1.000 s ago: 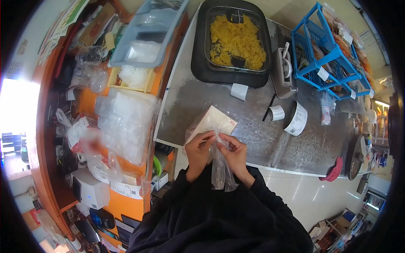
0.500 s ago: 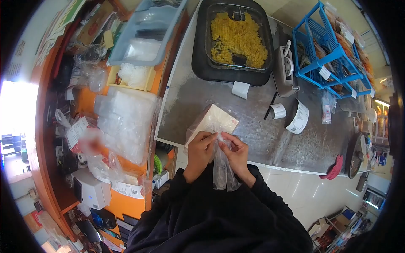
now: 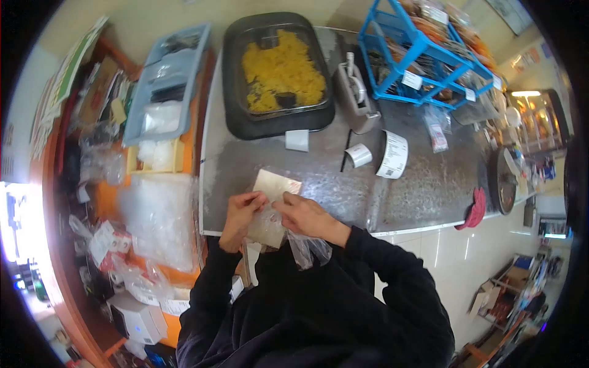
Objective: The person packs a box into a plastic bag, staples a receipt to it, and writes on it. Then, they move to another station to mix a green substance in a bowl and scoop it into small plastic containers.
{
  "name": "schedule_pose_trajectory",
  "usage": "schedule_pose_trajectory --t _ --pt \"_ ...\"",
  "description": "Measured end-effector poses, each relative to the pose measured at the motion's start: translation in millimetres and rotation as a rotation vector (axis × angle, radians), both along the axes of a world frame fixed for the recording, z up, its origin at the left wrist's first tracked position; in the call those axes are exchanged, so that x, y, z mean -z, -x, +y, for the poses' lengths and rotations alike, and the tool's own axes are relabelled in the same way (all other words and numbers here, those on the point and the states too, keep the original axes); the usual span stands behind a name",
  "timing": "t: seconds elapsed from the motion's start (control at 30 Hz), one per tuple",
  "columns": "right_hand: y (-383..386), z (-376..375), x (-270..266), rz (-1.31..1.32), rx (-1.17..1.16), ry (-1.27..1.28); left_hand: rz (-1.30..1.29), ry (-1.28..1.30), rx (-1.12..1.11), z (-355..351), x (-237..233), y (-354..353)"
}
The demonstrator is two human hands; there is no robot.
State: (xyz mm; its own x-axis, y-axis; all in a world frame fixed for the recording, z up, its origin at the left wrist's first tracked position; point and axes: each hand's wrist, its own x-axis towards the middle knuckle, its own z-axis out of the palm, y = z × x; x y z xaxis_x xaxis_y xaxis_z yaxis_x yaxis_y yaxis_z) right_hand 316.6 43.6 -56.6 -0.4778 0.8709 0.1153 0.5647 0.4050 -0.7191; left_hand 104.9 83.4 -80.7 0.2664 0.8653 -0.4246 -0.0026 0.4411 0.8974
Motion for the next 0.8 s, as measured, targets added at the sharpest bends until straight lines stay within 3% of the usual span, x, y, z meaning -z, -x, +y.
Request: schedule_pose_trajectory --t 0.1,0.17,0.27,0.3,0.33,0.37,0.43,0.47,0.53,0.6,0.7,0.73,0.8 --pt "-15.4 0.5 16.2 -0.118 -0.111 -0.083 -0.223 0.171 -0.084 -13.4 4.2 4.1" --pt "-25.4 -5.1 16.0 -0.111 -0.125 -0.017 -0.088 0.026 -0.039 -15.8 -4.6 0.6" --pt "-75.3 -0.1 11.6 0.015 0.329 -0.37 0.026 -0.305 -0.103 -11.6 -34.4 -30.3" --pt "-101.6 -2.4 -5.4 -0.009 0.622 -0.29 0.048 -0.433 -0.15 -12.8 -47.4 -46.8" --pt "-134.2 3.7 21.8 -0.08 0.989 -0.422 0.025 -0.479 -0.111 -13.8 -64.1 -64.7" --pt "-160.0 11.2 25.2 0.013 1.397 -0.435 0.005 -0.524 -0.073 -12.5 -82.5 -86.0" --pt "-243.9 20.9 75.9 -0.02 1.722 -0.203 -0.163 -0.473 0.039 -6.0 -86.5 -129.4" --pt "-265.3 19.6 87.9 0.244 1.557 0.041 -0.307 -0.37 0.114 -2.1 -71.6 -151.2" --pt "-290.8 21.3 100.1 0.725 1.132 0.494 -0.352 -0.275 0.223 3.7 -40.9 -195.5" --pt "-250.3 20.0 74.8 0.771 0.915 0.196 -0.275 -0.192 0.249 2.1 -44.5 -219.3" --pt "-182.4 0.5 15.1 0.923 0.621 0.298 -0.305 -0.226 0.204 1.9 -45.4 -226.4" --pt "-171.1 -2.1 21.9 0.828 0.515 0.198 -0.253 -0.292 0.188 4.1 -43.9 -218.9" --pt "-164.2 -0.5 15.6 0.773 0.472 0.26 -0.181 -0.363 0.086 3.0 -49.7 -200.0"
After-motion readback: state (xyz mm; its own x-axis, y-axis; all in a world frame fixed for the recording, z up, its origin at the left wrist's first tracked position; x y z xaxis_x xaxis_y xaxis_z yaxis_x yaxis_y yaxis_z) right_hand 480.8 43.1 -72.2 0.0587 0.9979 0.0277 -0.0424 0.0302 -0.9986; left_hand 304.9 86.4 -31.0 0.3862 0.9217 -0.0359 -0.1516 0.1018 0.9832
